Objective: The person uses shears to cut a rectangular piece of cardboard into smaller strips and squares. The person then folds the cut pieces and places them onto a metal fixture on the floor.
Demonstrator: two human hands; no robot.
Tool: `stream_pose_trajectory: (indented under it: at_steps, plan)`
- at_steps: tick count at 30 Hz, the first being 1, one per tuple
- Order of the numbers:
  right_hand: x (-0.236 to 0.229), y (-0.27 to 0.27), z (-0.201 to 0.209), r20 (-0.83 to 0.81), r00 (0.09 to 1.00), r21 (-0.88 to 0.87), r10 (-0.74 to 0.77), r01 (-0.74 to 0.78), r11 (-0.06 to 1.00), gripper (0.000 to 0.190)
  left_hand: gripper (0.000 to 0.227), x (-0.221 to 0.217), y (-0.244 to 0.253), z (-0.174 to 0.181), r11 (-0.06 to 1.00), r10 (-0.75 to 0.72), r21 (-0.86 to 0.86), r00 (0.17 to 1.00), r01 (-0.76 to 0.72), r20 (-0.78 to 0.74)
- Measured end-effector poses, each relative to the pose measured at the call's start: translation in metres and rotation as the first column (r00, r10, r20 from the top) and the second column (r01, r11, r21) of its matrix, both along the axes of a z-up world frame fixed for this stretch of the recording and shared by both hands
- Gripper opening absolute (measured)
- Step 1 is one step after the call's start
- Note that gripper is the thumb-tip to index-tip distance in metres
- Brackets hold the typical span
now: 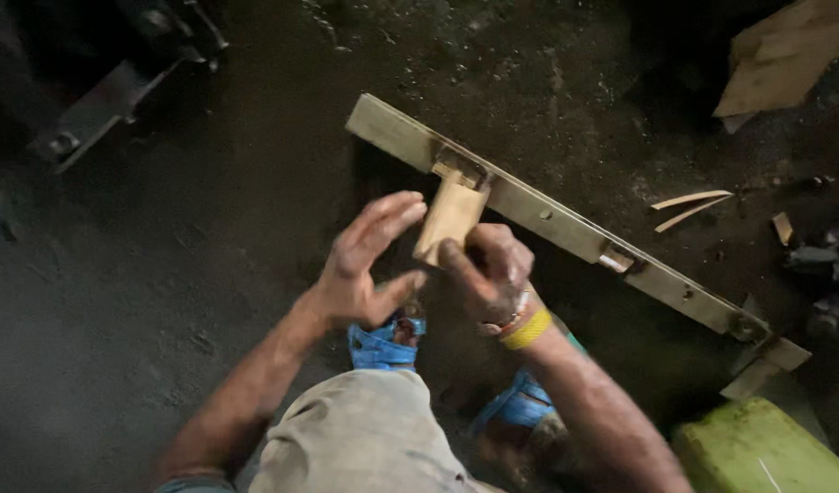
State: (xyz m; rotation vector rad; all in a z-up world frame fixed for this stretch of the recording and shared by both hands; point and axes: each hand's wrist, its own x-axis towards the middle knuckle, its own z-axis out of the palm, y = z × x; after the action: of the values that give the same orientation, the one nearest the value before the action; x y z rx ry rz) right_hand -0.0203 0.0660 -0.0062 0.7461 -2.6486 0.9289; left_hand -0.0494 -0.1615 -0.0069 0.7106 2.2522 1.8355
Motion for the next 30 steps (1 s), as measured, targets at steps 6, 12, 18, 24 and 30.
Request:
stream_pose_trajectory:
  at_steps: [6, 12, 18, 24, 30]
  plan:
    - [0.0, -0.012, -0.02, -0.086, 0.994, -0.065, -0.071, 0.065, 0.996, 0.03, 0.05, 0.009, 0.015, -0.007, 0.991, 0.128, -0.05, 0.982, -0.123, 0.135]
    - [0.003, -0.006, -0.026, 0.161, 0.982, -0.134, -0.1, 0.123, 0.983, 0.028, 0.047, -0.001, 0.023, -0.02, 0.997, 0.046, -0.067, 0.999, -0.048, -0.028]
    - [-0.002, -0.024, -0.015, 0.286, 0.942, -0.068, -0.175, 0.202, 0.977, 0.041, 0.041, -0.01, 0.024, -0.019, 0.976, 0.089, -0.19, 0.992, -0.104, -0.086]
    - [-0.034, 0.011, 0.002, 0.474, 0.839, -0.052, -0.268, 0.33, 0.942, 0.046, 0.024, -0.043, 0.041, -0.009, 0.976, 0.117, -0.173, 0.99, -0.13, -0.08]
    - [-0.074, 0.032, 0.024, 0.339, 0.934, 0.284, -0.109, 0.009, 0.959, 0.073, 0.011, -0.073, 0.047, -0.001, 0.935, 0.083, -0.341, 0.995, -0.096, -0.053]
